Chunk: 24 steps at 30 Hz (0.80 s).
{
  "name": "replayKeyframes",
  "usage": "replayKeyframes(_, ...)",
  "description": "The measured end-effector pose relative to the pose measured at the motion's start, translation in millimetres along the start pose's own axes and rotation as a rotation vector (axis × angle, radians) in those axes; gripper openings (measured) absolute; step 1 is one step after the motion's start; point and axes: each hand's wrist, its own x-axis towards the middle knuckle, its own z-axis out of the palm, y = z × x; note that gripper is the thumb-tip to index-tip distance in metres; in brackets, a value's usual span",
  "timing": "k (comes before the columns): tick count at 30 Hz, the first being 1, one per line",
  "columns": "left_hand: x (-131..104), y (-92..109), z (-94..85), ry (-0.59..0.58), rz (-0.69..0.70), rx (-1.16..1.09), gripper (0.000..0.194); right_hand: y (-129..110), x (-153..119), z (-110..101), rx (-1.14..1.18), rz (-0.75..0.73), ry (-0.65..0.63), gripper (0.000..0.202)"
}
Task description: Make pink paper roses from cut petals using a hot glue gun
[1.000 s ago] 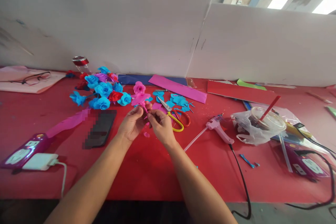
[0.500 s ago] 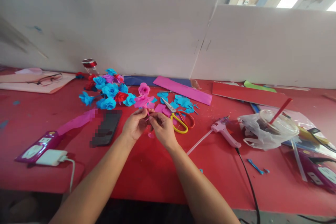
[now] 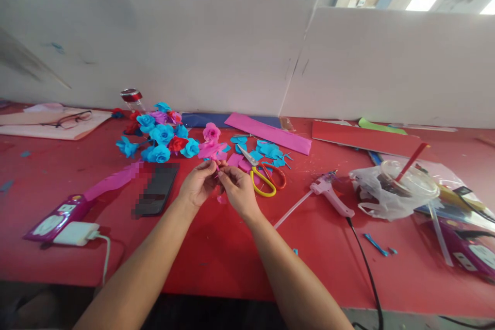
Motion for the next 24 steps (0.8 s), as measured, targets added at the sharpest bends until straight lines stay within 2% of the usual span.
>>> replayKeyframes(7,-1.9,1.9,1.8,-0.038,-0.013,-0.001,0.011,-0.5,-0.5,-0.3,0.002,-0.009,0.033,0.021)
replayKeyframes(14,-1.1,0.7,-0.7,0.028,0.016,0.046,0.008,2.8,-1.2,1.2,-0.012,-0.007,0.027,0.020)
replayKeyframes(24,-4.5,1.5,2.2,-0.029,0.003,0.073,0.014,7.8,1.0,-0.4,-0.003,0.013,-0.015,0.022)
